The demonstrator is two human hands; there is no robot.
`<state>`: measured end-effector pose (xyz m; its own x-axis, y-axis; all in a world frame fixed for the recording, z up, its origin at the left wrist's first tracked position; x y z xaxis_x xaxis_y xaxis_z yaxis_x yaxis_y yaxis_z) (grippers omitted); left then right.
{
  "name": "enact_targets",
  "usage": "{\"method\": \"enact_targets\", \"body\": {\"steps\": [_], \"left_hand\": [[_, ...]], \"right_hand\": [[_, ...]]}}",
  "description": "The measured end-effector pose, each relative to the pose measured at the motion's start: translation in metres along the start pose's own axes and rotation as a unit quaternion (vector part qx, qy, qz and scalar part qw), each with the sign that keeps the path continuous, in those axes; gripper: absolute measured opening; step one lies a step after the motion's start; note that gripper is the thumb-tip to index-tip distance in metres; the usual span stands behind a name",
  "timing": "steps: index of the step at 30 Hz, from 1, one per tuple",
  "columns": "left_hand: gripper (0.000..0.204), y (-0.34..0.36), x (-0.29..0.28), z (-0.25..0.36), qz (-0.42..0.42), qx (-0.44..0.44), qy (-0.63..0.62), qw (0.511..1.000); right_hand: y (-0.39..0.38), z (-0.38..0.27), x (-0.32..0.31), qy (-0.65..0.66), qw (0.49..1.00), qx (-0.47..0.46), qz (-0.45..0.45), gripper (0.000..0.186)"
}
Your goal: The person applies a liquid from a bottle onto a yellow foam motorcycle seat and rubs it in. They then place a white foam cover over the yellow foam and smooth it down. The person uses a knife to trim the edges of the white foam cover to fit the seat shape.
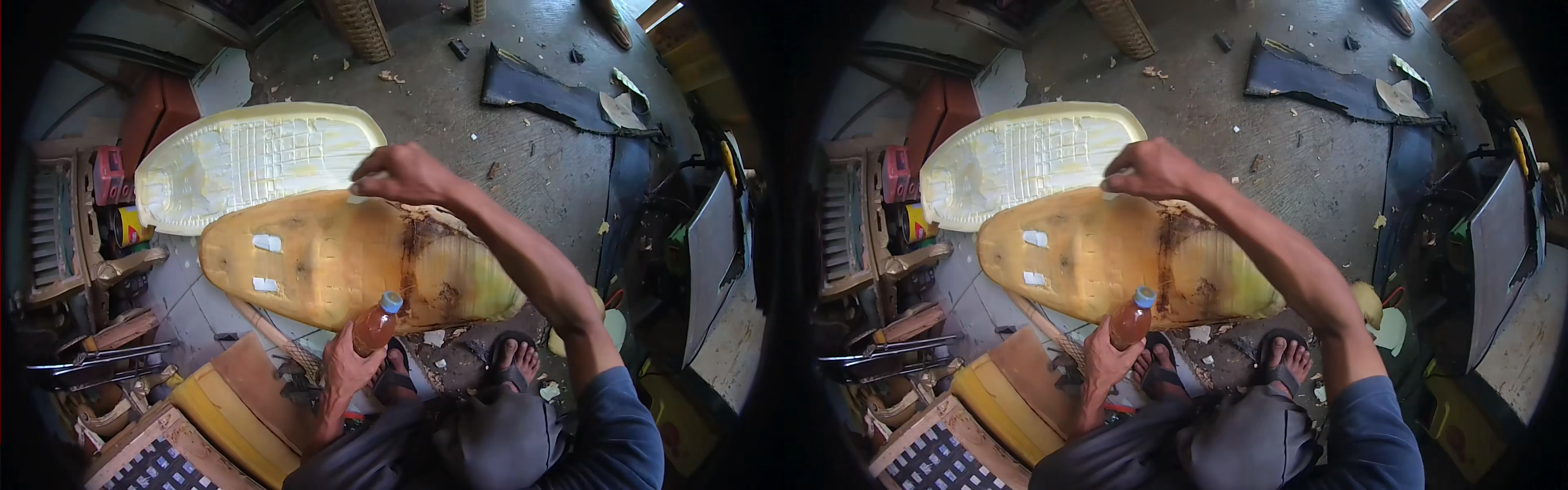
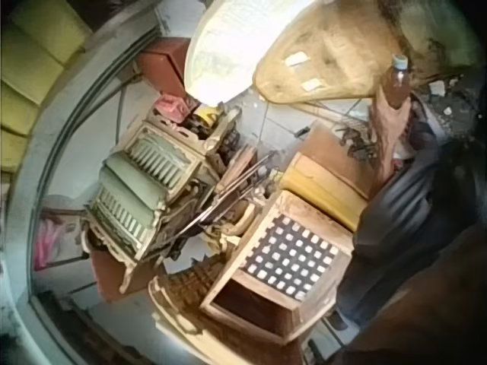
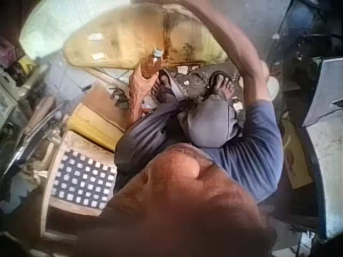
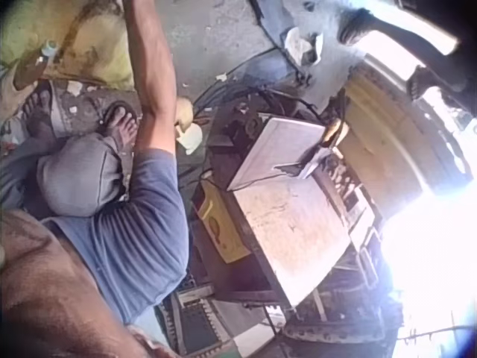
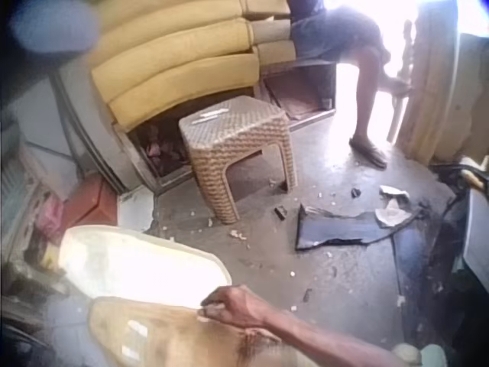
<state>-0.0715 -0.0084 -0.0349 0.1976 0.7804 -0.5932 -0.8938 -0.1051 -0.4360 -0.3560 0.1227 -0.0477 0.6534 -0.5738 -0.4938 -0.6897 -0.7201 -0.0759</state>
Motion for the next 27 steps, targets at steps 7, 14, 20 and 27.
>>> {"method": "enact_targets", "body": {"steps": [7,14,20,27], "left_hand": [[0.061,-0.001,0.0,0.004,-0.013,-0.011,-0.01,1.0],[0.049,-0.006,-0.008,-0.005,-0.006,0.013,-0.005,1.0],[0.05,-0.004,0.001,0.007,-0.016,0.006,-0.011,1.0],[0.051,-0.017,-0.009,-0.001,0.006,0.0,-0.005,1.0]], "right_hand": [[0.021,0.022,0.051,-0.075,0.99,0.004,-0.123,0.038],[-0.031,0.034,-0.007,-0.187,0.944,0.088,-0.256,0.039],[0.022,0.053,0.025,-0.01,0.999,0.048,-0.005,0.041],[0.006,0.077,0.015,-0.076,0.958,0.114,-0.25,0.04]]}}
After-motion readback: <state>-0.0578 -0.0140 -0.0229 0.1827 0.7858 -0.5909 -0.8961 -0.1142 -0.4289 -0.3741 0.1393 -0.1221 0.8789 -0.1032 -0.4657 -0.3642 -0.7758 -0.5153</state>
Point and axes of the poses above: each hand's wrist, its own y-axis towards the middle knuckle, its own x-axis out of the palm, z = x × y, the point moved 8 cm from there along y, towards the middle knuckle, and after that the axes turned 9 degrees about -y, right-handed, at the moved point
